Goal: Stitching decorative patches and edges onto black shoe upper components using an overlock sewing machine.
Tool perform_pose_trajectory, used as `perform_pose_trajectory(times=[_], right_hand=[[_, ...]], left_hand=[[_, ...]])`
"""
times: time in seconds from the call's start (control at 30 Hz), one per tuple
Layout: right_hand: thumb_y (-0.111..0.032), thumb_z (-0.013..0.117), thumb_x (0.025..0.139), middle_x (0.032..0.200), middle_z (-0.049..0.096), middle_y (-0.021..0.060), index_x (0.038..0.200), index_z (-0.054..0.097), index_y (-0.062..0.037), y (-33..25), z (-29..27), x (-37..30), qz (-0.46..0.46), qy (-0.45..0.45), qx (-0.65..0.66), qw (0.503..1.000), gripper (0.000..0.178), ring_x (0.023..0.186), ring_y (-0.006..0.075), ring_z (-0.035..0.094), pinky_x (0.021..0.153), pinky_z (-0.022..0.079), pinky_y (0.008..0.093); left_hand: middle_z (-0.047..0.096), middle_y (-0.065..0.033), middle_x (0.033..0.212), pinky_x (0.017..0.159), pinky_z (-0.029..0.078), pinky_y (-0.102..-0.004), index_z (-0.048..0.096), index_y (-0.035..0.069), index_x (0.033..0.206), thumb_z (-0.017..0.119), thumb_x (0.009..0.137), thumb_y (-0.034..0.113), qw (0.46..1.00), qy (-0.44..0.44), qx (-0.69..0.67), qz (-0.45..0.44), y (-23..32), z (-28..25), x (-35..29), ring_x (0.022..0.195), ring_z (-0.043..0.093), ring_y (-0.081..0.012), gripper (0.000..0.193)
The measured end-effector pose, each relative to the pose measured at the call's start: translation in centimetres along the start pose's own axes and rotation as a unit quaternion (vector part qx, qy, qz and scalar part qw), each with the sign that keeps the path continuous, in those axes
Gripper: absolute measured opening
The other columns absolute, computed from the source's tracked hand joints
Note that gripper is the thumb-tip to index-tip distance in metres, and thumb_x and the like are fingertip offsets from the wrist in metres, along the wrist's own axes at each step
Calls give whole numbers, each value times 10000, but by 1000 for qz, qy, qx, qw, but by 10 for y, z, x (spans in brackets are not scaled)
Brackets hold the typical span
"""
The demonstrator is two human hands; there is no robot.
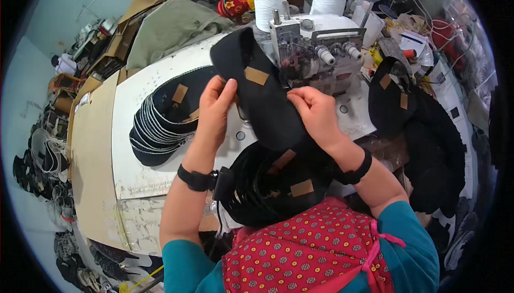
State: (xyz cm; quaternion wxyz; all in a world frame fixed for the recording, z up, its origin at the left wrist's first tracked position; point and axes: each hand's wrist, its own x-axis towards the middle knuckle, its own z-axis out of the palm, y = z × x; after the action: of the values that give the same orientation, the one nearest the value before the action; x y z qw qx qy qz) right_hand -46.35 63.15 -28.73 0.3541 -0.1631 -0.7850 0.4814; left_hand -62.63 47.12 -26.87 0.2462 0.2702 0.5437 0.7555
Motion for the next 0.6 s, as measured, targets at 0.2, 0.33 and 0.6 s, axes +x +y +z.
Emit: perform_pose_trajectory(times=[0.2, 0.33, 0.6], right_hand=[[-93, 690, 878, 770, 670, 133, 1022, 651, -3, 9, 9, -18, -176, -45, -102, 978, 174, 669, 253, 668, 568, 509, 320], [-106, 731, 822, 851, 645, 109, 1071, 631, -26, 2, -1, -18, -254, -40, -221, 941, 280, 715, 291, 660, 586, 526, 352], [47, 725, 733, 921, 572, 89, 963, 626, -38, -9, -23, -3, -196, -61, -189, 960, 264, 736, 300, 634, 599, 502, 394]], left_hand=[[600, 28, 782, 618, 401, -214, 647, 34, 940, 688, 930, 225, 987, 99, 122, -23, 3, -32, 33, 671, 507, -56, 196], [587, -5, 623, 479, 363, -236, 665, 29, 787, 680, 925, 320, 965, 88, 183, -164, 28, -41, 13, 542, 519, -79, 322], [703, -83, 917, 760, 500, -298, 688, 13, 1025, 503, 1002, 312, 924, -198, 283, -166, 50, 28, -66, 819, 643, -176, 352]])
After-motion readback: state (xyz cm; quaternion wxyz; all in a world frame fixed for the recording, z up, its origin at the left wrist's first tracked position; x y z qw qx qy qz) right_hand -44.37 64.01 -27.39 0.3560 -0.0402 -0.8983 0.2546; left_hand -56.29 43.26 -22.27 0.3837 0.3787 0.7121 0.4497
